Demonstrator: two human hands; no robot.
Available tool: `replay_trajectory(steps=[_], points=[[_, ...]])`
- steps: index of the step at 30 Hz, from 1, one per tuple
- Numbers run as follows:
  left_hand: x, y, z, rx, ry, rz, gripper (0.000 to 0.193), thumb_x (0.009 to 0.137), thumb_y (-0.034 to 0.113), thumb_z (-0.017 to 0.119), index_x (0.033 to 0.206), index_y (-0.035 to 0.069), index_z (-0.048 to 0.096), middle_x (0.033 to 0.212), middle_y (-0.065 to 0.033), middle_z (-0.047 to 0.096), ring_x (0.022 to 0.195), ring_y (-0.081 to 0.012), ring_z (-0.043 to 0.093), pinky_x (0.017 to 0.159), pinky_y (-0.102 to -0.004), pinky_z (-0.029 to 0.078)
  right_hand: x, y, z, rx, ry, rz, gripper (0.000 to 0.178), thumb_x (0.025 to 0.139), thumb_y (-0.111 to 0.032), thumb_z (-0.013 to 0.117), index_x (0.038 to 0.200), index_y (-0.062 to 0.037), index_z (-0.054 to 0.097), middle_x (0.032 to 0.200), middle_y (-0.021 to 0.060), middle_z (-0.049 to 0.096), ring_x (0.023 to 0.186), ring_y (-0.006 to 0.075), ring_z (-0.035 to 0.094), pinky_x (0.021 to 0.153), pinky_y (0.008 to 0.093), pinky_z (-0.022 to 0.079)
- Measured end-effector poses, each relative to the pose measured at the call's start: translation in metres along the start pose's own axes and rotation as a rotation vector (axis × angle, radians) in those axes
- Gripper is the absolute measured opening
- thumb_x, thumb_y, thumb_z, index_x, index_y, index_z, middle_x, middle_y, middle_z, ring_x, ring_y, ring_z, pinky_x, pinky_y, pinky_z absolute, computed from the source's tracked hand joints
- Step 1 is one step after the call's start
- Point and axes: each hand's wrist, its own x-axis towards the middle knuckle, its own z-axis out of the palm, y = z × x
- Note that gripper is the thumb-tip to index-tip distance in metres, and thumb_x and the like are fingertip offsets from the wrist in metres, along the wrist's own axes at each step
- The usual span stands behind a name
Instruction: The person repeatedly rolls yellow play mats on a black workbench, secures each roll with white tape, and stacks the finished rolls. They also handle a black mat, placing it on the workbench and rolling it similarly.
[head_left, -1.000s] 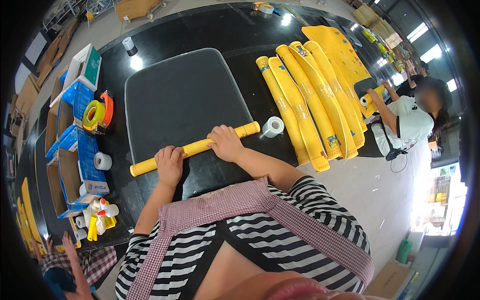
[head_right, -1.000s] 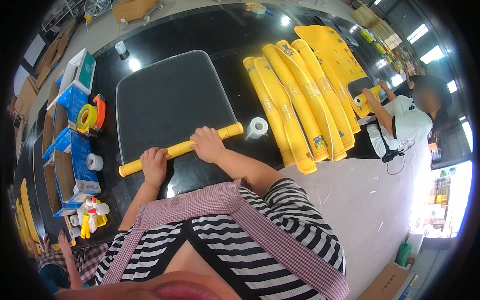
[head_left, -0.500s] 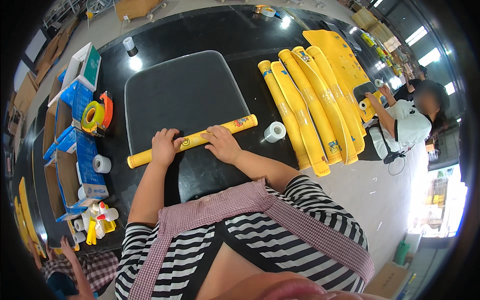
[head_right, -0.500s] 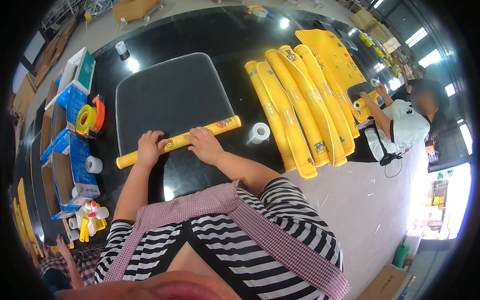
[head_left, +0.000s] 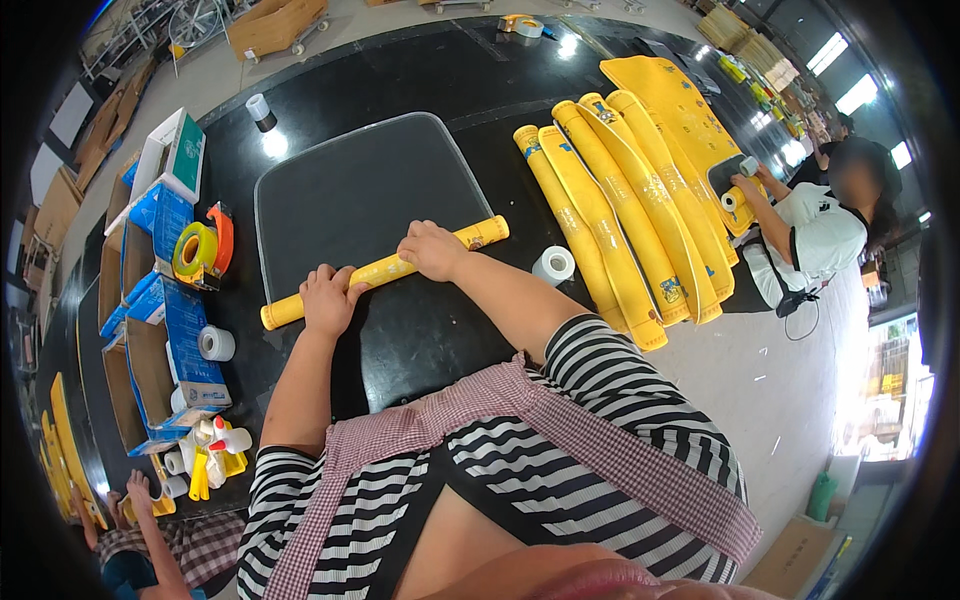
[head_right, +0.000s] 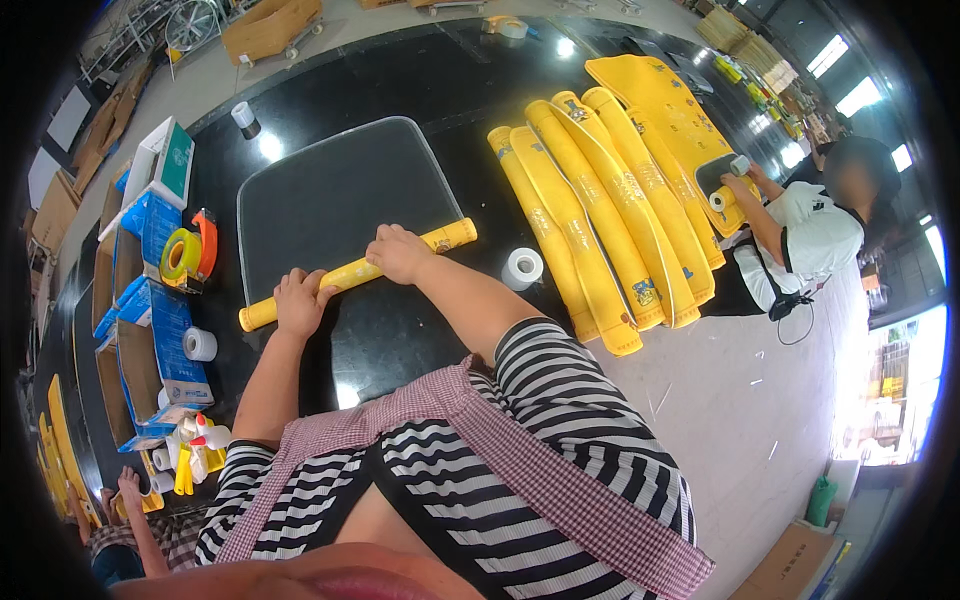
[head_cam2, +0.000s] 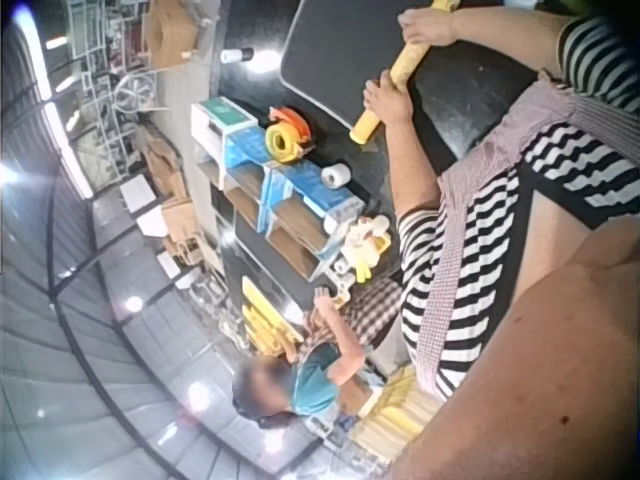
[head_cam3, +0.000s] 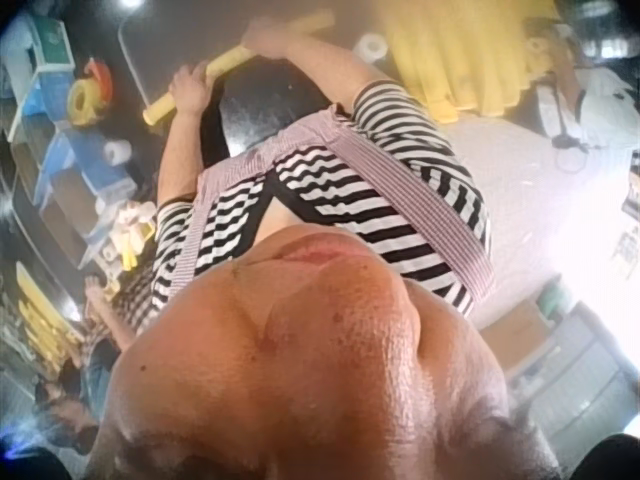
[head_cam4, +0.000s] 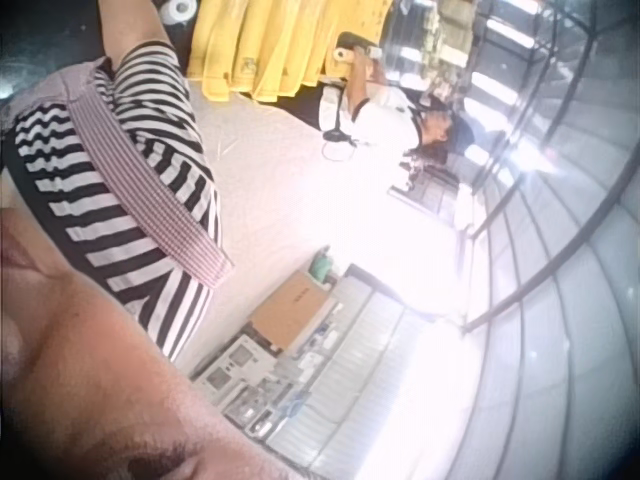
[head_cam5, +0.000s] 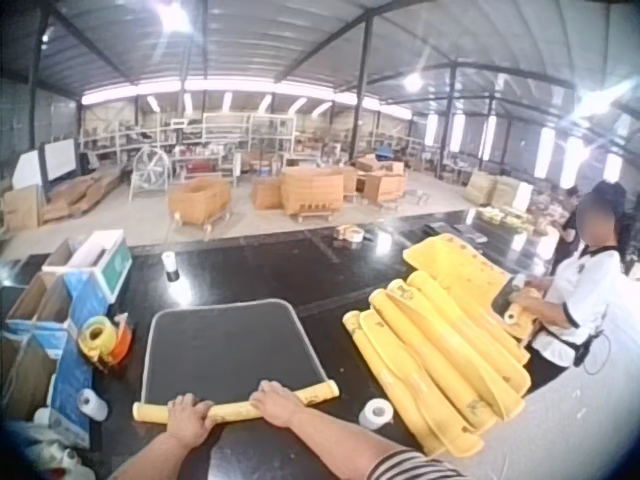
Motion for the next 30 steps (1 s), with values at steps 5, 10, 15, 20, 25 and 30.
replay_trajectory(steps=[5,10,15,20,25,30], points=[[-0.047,0.027,-0.005,0.006,-0.017,-0.01,0.037,0.09,0.043,0.073,0.118,0.018,0.073,0.103,-0.009,0.06,0.103,-0.0322,0.057,0.094,-0.0479,0.043,-0.047,-0.015,-0.004,-0.018,-0.039,-0.104,0.021,0.099,-0.027,0.06,0.1,-0.0123,0.075,0.106,0.0113,0.062,0.106,0.0333,0.059,0.094,0.0453,0.051],[-0.146,0.062,-0.019,-0.04,-0.135,0.005,0.047,0.089,0.05,0.072,0.125,0.02,0.073,0.104,-0.0096,0.058,0.102,-0.0314,0.056,0.092,-0.0495,0.041,-0.153,-0.065,-0.009,0.065,-0.182,-0.036,0.036,0.097,-0.024,0.066,0.129,-0.0092,0.067,0.114,0.0144,0.063,0.111,0.0341,0.059,0.097,0.0442,0.05],[-0.127,0.067,-0.03,-0.126,-0.176,-0.053,0.053,0.091,0.046,0.072,0.137,0.02,0.066,0.111,-0.0108,0.058,0.105,-0.0315,0.056,0.094,-0.0485,0.043,-0.14,-0.058,-0.01,0.178,0.009,-0.073,0.054,0.093,-0.023,0.073,0.141,-0.0049,0.058,0.124,0.0146,0.062,0.121,0.0351,0.055,0.105,0.0475,0.045],[-0.075,0.039,-0.021,-0.098,-0.077,0.024,0.056,0.087,0.041,0.077,0.137,0.018,0.066,0.117,-0.0123,0.058,0.112,-0.0325,0.055,0.096,-0.0476,0.043,-0.145,-0.079,-0.007,0.038,-0.118,-0.214,0.055,0.088,-0.031,0.079,0.135,-0.0079,0.063,0.135,0.0132,0.062,0.132,0.0336,0.054,0.118,0.0472,0.037],[-0.04,0.038,-0.019,-0.133,0.097,0.1,0.033,0.082,0.023,0.081,0.112,0.011,0.071,0.104,-0.0077,0.061,0.099,-0.0309,0.059,0.087,-0.045,0.046,-0.119,-0.06,0.011,0.044,0.073,-0.229,0.057,0.087,-0.029,0.078,0.137,-0.0092,0.061,0.143,0.0144,0.059,0.136,0.0354,0.052,0.122,0.0534,0.033],[-0.071,0.057,-0.009,-0.124,0.156,0.176,0.043,0.08,0.02,0.081,0.12,0.01,0.067,0.119,-0.0096,0.064,0.114,-0.0334,0.06,0.099,-0.0486,0.045,-0.055,-0.04,0.013,-0.005,-0.049,-0.068,0.037,0.094,-0.037,0.07,0.123,-0.0136,0.073,0.125,0.0128,0.063,0.119,0.0334,0.058,0.11,0.0479,0.043]])
